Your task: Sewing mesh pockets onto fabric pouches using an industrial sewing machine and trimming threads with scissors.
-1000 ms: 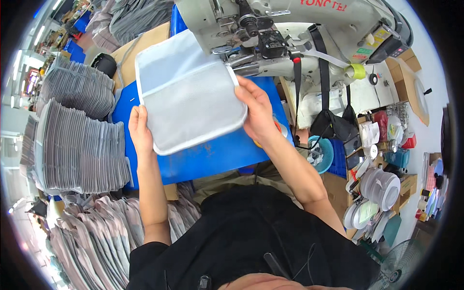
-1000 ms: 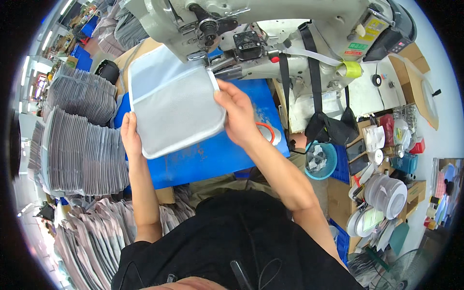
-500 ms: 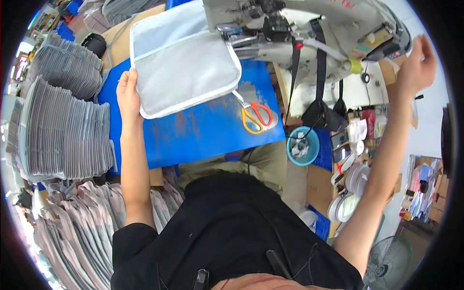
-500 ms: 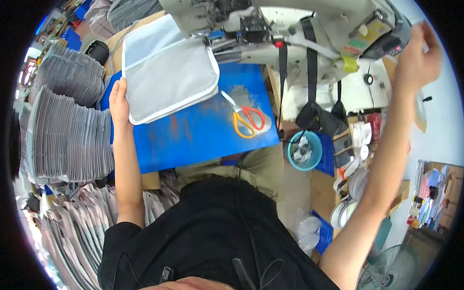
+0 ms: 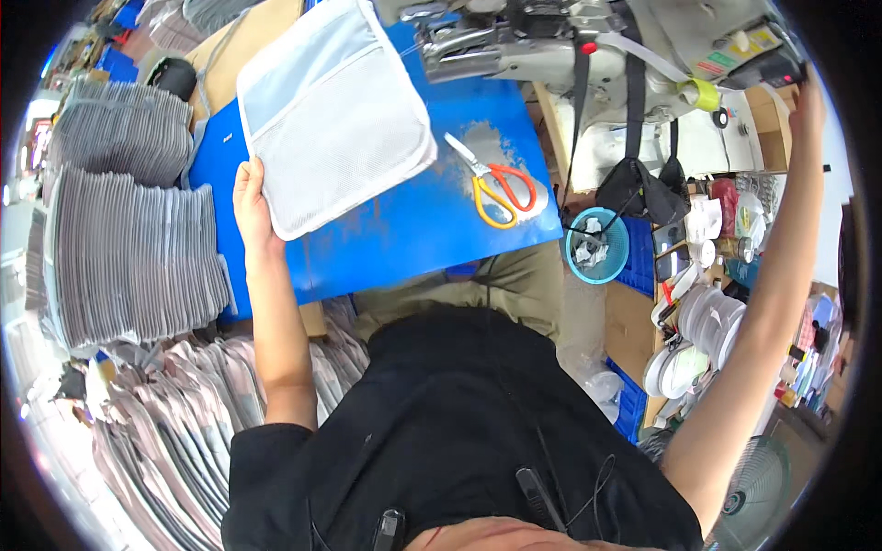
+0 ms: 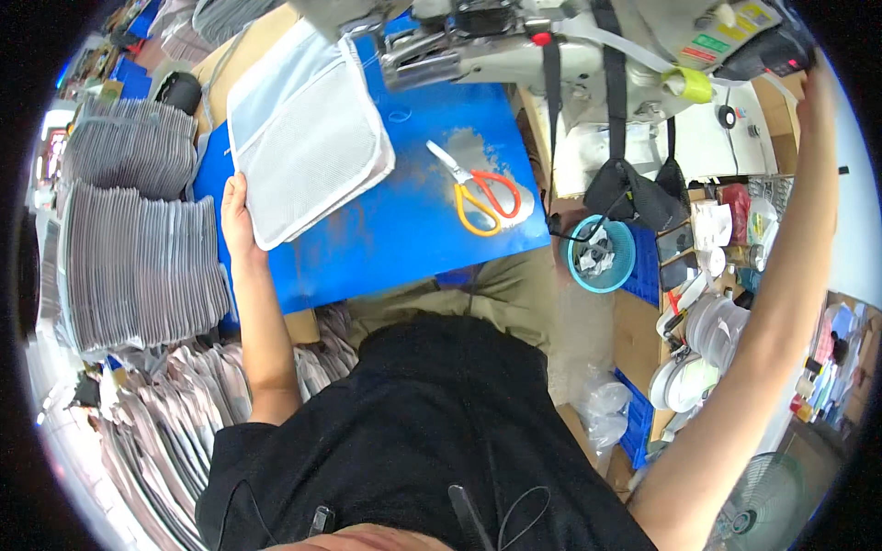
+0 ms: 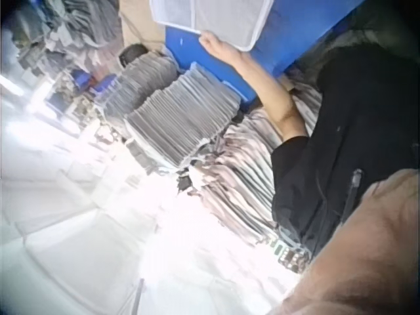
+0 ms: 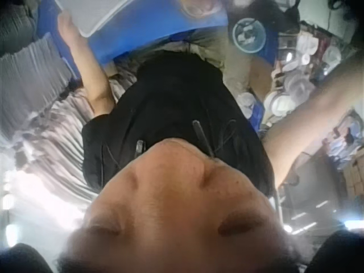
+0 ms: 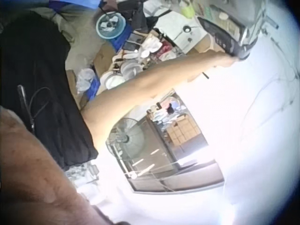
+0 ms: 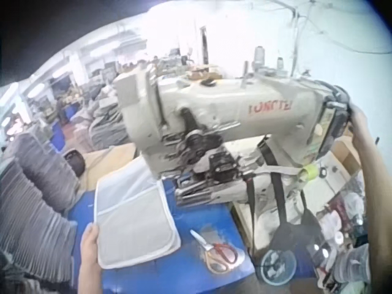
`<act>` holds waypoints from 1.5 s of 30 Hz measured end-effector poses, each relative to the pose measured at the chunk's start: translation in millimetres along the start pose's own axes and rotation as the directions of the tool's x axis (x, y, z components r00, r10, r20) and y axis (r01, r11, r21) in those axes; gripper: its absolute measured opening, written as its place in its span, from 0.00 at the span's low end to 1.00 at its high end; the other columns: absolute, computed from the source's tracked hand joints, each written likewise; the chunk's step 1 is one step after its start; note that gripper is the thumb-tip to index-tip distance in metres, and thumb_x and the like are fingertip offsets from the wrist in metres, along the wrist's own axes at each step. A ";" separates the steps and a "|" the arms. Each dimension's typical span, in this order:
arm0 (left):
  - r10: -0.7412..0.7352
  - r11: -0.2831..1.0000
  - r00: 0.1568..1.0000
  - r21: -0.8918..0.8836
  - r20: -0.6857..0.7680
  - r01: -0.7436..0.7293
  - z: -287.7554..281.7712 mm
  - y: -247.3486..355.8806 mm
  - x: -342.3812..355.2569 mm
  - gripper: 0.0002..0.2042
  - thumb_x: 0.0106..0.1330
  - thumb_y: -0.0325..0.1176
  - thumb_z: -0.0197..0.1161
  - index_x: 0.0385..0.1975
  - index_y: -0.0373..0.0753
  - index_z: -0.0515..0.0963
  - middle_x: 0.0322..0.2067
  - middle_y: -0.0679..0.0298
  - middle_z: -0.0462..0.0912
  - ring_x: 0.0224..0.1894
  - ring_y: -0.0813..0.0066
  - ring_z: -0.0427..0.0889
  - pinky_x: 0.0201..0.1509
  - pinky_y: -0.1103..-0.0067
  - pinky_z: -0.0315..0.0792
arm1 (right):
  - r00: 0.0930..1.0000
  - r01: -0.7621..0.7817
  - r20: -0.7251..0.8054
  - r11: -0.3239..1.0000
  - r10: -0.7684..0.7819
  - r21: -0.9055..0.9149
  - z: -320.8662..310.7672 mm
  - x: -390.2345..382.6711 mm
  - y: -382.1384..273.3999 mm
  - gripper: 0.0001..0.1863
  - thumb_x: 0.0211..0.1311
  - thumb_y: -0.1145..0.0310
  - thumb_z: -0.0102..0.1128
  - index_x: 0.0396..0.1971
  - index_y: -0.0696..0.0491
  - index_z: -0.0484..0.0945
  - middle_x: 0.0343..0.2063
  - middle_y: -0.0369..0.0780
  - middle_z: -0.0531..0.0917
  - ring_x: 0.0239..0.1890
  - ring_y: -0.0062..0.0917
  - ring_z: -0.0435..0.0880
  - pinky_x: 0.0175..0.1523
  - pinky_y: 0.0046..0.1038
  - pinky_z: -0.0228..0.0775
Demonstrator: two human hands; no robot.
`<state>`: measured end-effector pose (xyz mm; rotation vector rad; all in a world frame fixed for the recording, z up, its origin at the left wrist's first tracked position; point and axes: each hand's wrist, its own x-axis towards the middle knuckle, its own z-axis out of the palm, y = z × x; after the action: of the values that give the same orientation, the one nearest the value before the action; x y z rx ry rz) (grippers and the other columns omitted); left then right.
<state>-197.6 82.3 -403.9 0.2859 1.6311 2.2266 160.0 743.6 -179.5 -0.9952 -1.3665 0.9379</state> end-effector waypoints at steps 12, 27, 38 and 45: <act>0.045 0.991 0.977 -0.115 -0.207 -0.070 -64.0 -32.6 -72.4 0.13 0.82 0.39 0.54 0.32 0.44 0.68 0.35 0.66 0.82 0.36 0.82 0.82 0.43 0.80 0.79 | 0.424 0.660 0.904 0.700 -0.049 -0.271 55.7 -439.2 148.5 0.33 0.54 0.80 0.69 0.63 0.53 0.74 0.41 0.45 0.85 0.40 0.35 0.87 0.45 0.34 0.78; 0.157 0.985 0.969 -0.035 -0.191 -0.166 -57.4 -44.9 -71.0 0.13 0.82 0.38 0.55 0.32 0.44 0.68 0.34 0.70 0.80 0.37 0.85 0.77 0.45 0.82 0.73 | 0.297 -0.082 0.925 0.971 0.238 -0.224 122.2 -472.3 49.4 0.30 0.61 0.69 0.76 0.63 0.52 0.75 0.24 0.26 0.72 0.26 0.10 0.67 0.32 0.19 0.61; -0.163 0.887 0.982 -0.449 -0.092 0.105 -80.1 -74.0 -93.5 0.21 0.81 0.41 0.51 0.66 0.37 0.70 0.64 0.54 0.77 0.64 0.60 0.79 0.70 0.61 0.72 | 0.431 0.412 0.895 0.858 0.114 -0.308 78.9 -482.6 108.0 0.34 0.58 0.65 0.74 0.66 0.53 0.75 0.55 0.47 0.82 0.55 0.33 0.82 0.58 0.32 0.73; -0.179 0.871 0.937 -0.395 0.300 0.293 -30.6 -112.1 -100.9 0.30 0.69 0.31 0.67 0.71 0.36 0.66 0.65 0.56 0.77 0.68 0.59 0.74 0.74 0.62 0.65 | 0.484 -0.314 0.874 0.924 -0.044 0.221 77.9 -498.5 32.0 0.41 0.53 0.78 0.75 0.70 0.56 0.69 0.62 0.42 0.78 0.65 0.25 0.73 0.68 0.30 0.64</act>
<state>-97.7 44.5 -514.6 0.2216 0.9437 2.1811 81.2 283.4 -373.4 -0.2800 -1.8430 1.9201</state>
